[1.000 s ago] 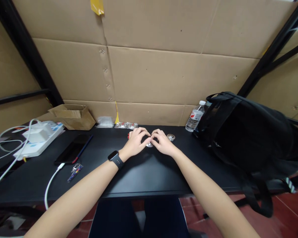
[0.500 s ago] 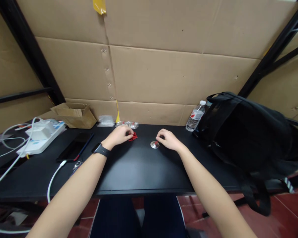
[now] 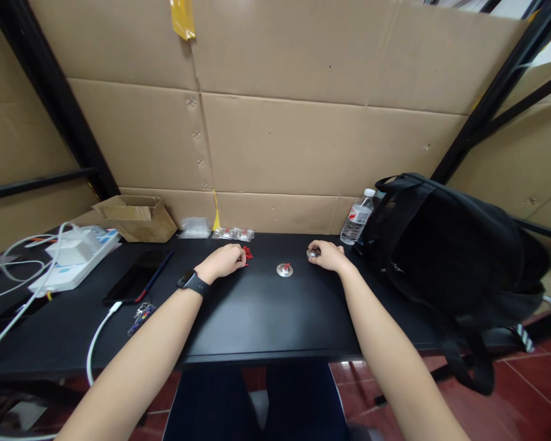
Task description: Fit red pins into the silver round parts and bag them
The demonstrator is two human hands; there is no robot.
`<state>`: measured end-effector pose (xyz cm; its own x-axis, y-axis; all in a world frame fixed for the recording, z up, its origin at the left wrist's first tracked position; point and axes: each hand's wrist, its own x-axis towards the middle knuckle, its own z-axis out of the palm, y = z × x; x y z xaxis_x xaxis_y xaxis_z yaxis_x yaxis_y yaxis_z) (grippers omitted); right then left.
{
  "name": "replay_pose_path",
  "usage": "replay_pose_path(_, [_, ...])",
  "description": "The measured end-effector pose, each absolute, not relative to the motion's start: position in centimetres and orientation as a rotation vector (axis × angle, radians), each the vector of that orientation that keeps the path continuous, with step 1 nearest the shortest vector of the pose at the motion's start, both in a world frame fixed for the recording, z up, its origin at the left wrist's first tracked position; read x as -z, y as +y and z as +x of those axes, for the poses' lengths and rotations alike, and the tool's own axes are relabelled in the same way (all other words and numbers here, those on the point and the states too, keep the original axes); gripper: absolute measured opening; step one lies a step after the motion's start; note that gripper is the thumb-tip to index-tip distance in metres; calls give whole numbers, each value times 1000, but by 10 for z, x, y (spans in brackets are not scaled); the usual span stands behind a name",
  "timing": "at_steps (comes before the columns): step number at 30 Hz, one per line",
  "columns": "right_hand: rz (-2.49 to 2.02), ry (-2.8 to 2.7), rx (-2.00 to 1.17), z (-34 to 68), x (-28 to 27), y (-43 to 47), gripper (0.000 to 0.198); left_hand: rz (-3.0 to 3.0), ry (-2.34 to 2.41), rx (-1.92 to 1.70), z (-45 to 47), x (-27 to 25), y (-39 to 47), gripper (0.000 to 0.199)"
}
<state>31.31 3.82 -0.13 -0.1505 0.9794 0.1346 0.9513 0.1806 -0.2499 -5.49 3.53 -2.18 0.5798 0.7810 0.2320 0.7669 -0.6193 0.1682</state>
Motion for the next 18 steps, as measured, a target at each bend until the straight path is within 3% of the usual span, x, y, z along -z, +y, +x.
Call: replay_pose_path(18, [-1844,-1943,-348,322,5,47,39,2500,1149,-1012,-28,0,15,11])
